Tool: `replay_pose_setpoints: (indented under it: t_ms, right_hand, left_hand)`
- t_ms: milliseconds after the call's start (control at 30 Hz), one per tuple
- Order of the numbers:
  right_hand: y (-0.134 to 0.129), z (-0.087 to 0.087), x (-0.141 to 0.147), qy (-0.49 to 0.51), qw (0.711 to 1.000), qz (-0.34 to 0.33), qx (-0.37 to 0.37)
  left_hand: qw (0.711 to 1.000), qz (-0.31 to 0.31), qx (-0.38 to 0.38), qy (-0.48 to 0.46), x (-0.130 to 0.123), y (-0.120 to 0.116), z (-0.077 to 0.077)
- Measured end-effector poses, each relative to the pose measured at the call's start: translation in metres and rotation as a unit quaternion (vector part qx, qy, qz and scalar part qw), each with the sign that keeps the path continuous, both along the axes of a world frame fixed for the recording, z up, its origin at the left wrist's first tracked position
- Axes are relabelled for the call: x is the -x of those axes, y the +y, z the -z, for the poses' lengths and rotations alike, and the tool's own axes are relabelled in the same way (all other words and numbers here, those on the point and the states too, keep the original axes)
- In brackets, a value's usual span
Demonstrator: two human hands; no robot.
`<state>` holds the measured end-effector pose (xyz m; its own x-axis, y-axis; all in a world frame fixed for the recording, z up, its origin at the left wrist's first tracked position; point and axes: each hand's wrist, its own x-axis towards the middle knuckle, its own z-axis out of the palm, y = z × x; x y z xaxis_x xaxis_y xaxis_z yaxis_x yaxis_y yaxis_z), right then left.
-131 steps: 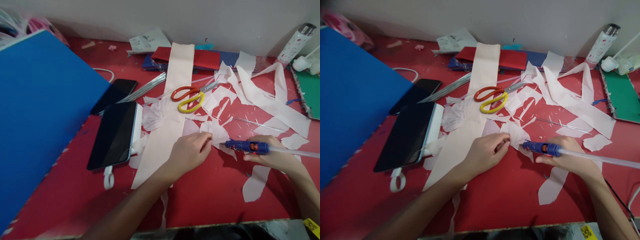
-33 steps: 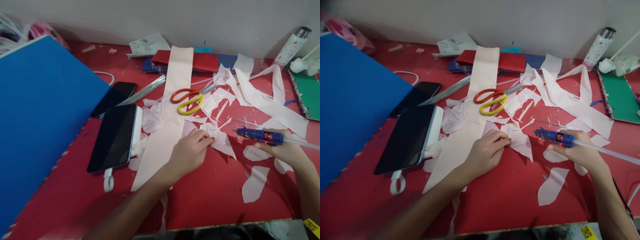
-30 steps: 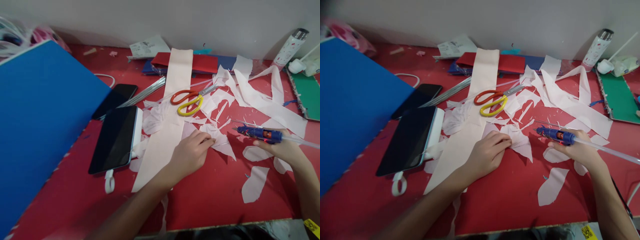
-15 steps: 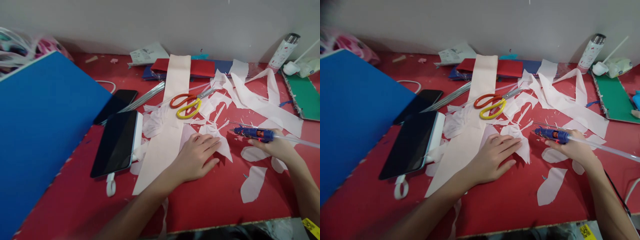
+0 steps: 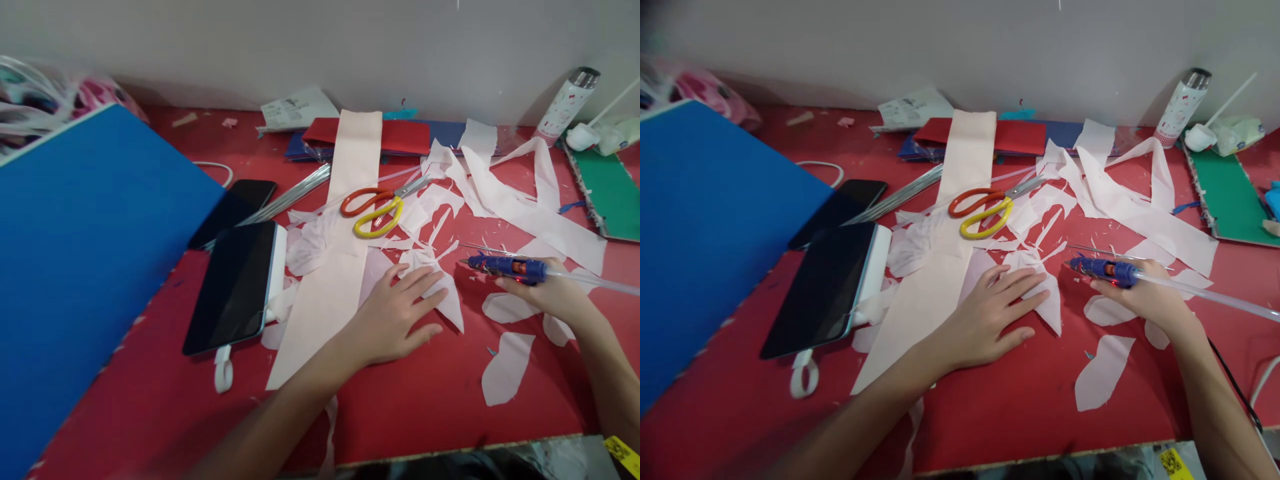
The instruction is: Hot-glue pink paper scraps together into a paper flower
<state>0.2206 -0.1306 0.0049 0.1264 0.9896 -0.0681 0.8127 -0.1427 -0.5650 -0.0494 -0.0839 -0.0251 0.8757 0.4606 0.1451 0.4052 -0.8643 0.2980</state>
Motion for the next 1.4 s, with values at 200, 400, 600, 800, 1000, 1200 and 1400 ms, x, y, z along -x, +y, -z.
replay_pose_setpoints:
  t_ms: [200,400,600,800,1000,1200,1400]
  right_hand:
    - [0.002,-0.001,-0.001,-0.034,0.999,0.016,0.031]
    - [0.002,-0.002,0.0,-0.06,0.997,0.033,0.034]
    - [0.003,-0.002,0.0,-0.046,0.996,0.047,0.057]
    - [0.003,-0.002,-0.002,-0.043,0.997,0.038,0.058]
    - [0.002,0.0,-0.003,-0.04,0.996,0.046,0.058]
    - [0.001,-0.001,-0.002,-0.042,0.998,0.037,0.04]
    - [0.002,-0.003,0.0,-0.037,0.998,0.03,0.051]
  left_hand:
    - [0.999,0.03,0.015,-0.005,0.001,0.0,0.0]
    - [0.999,0.041,0.02,0.009,0.002,-0.002,0.0]
    - [0.998,0.048,0.023,0.033,-0.001,-0.004,-0.001]
    - [0.997,0.054,0.019,0.057,0.0,-0.009,0.001]
    - [0.996,0.043,0.017,0.073,-0.001,-0.013,0.002]
    - [0.996,0.042,0.019,0.08,-0.001,-0.013,0.002]
    - [0.996,0.026,0.022,0.088,-0.001,-0.012,0.003]
